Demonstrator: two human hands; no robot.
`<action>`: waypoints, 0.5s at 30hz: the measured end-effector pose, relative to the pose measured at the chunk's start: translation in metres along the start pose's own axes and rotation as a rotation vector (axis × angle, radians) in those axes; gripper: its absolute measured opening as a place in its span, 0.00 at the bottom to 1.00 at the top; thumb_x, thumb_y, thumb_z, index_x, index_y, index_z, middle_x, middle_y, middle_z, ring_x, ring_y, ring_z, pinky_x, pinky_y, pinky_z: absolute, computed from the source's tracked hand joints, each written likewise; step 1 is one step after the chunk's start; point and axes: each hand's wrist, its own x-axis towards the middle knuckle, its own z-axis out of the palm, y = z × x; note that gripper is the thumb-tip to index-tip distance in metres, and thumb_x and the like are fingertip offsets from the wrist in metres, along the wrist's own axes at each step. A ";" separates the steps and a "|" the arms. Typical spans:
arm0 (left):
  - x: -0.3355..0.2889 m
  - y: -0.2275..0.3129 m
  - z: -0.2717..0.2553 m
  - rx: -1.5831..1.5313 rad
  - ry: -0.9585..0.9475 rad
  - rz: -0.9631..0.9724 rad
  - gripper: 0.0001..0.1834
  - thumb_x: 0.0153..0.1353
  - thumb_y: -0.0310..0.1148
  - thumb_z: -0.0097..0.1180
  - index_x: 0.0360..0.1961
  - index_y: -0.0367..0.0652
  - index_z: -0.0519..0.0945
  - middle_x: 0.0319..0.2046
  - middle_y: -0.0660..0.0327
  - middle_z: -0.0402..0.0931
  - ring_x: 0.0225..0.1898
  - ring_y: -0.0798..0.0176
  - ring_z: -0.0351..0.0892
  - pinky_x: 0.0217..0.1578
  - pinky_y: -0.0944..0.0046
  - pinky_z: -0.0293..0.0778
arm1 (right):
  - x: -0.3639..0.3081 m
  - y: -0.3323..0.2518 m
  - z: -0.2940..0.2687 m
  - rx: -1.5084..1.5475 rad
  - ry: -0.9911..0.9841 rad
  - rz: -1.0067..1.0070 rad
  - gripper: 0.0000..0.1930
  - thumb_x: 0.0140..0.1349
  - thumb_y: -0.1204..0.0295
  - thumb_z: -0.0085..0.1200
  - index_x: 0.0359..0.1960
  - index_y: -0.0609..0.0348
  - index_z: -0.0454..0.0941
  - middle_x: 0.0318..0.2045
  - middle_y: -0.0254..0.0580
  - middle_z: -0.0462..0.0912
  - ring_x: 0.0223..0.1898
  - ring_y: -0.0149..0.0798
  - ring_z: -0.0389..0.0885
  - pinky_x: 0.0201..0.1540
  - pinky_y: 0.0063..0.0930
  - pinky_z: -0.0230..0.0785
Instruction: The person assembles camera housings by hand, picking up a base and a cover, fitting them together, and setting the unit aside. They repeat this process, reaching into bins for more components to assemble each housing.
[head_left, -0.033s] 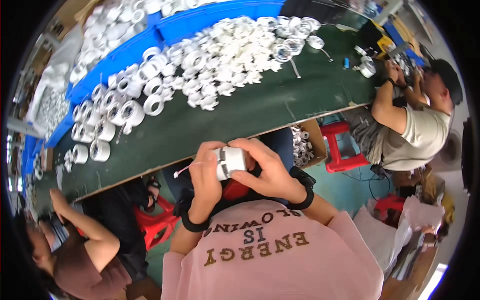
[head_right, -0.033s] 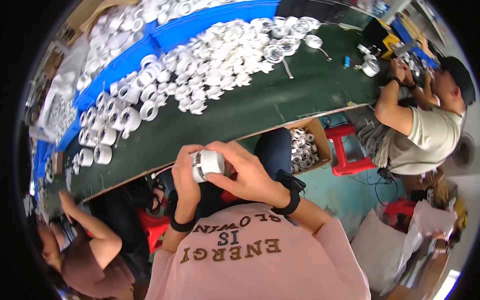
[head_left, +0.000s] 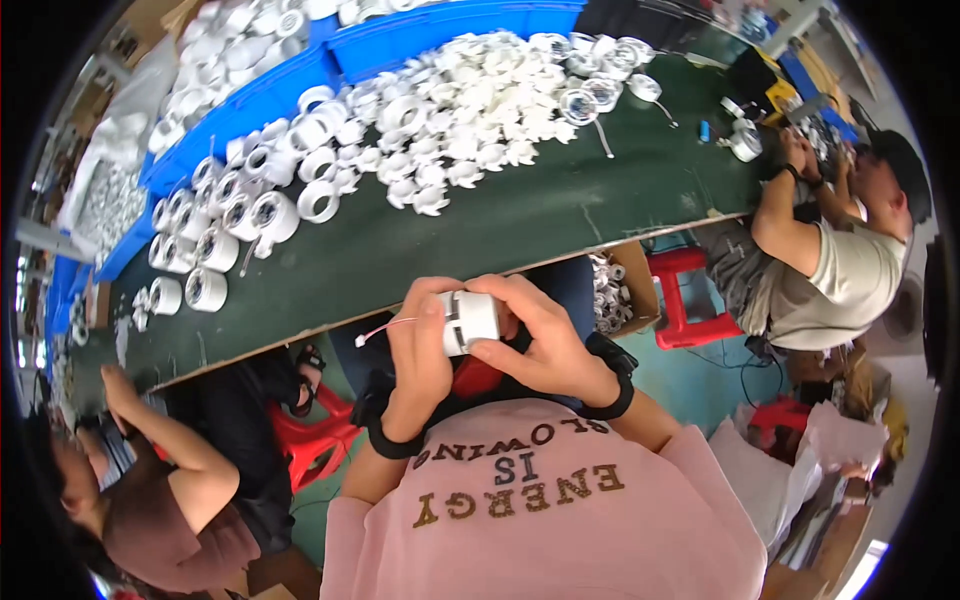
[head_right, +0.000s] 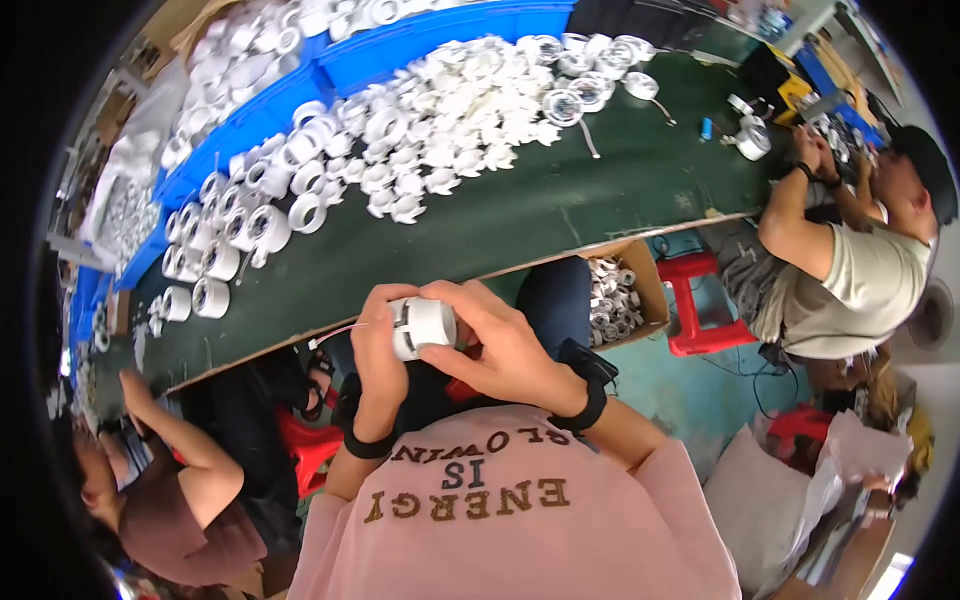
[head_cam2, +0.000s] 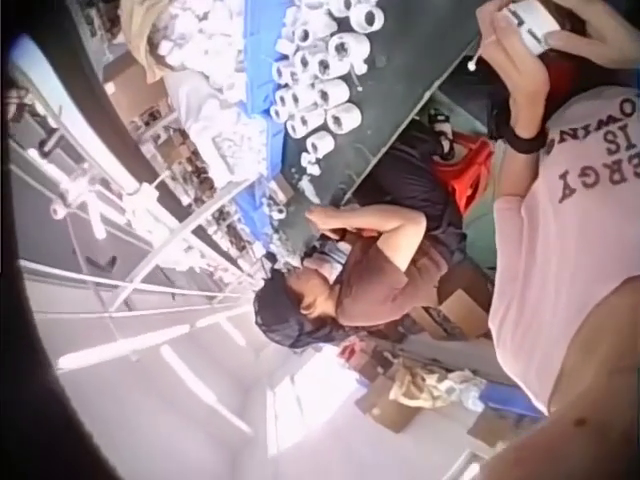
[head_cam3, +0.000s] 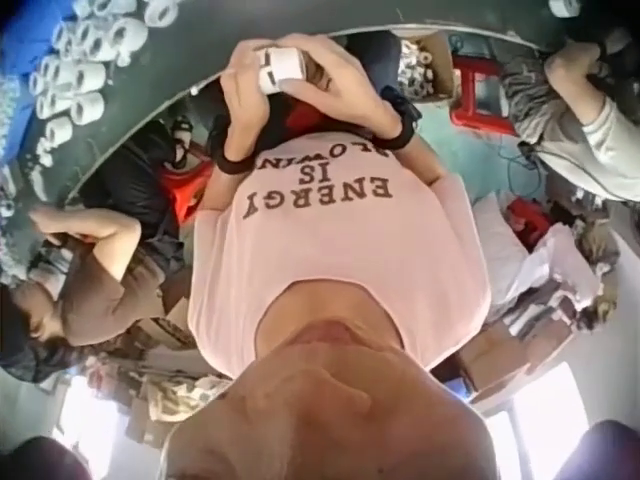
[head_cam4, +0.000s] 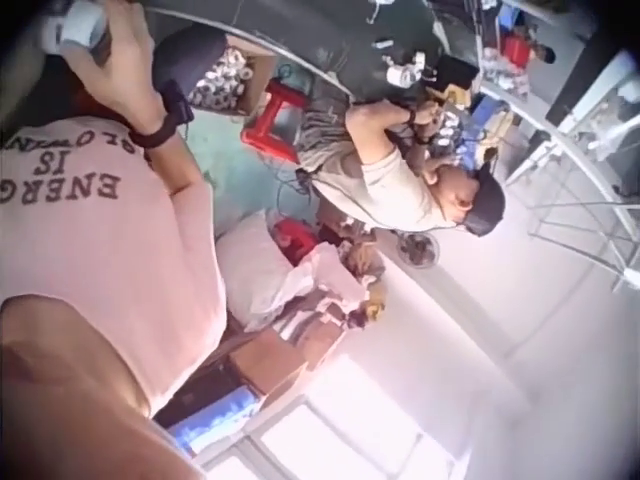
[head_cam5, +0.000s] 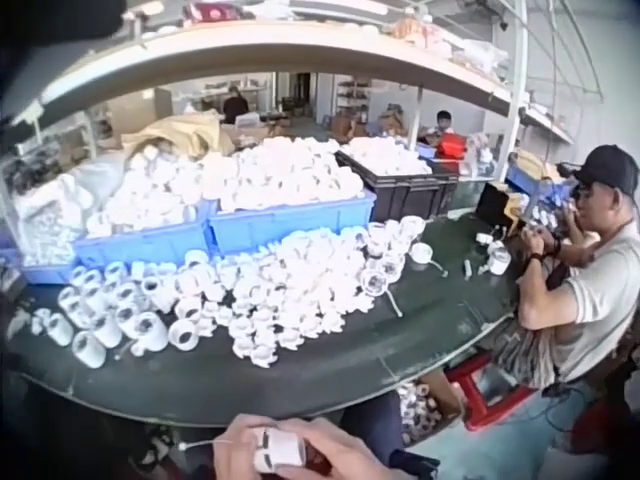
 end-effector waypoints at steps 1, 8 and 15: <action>-0.001 -0.002 -0.001 -0.019 0.007 0.008 0.21 0.68 0.38 0.34 0.38 0.31 0.75 0.30 0.54 0.75 0.29 0.65 0.73 0.32 0.65 0.67 | 0.002 -0.003 0.001 0.001 -0.040 0.043 0.27 0.55 0.73 0.62 0.56 0.65 0.68 0.39 0.39 0.73 0.31 0.29 0.67 0.33 0.21 0.63; -0.013 0.001 -0.013 -0.003 0.042 0.066 0.19 0.67 0.37 0.35 0.39 0.31 0.74 0.28 0.52 0.76 0.26 0.63 0.73 0.28 0.65 0.68 | 0.002 -0.005 0.009 0.092 -0.149 0.108 0.27 0.58 0.72 0.59 0.58 0.65 0.65 0.42 0.41 0.74 0.35 0.29 0.71 0.37 0.21 0.67; -0.011 0.007 -0.015 0.001 0.068 0.093 0.22 0.66 0.41 0.35 0.40 0.31 0.74 0.29 0.54 0.76 0.29 0.64 0.74 0.32 0.66 0.69 | 0.006 -0.010 0.006 0.044 -0.171 0.089 0.28 0.60 0.69 0.59 0.59 0.66 0.64 0.47 0.45 0.75 0.38 0.33 0.74 0.39 0.25 0.70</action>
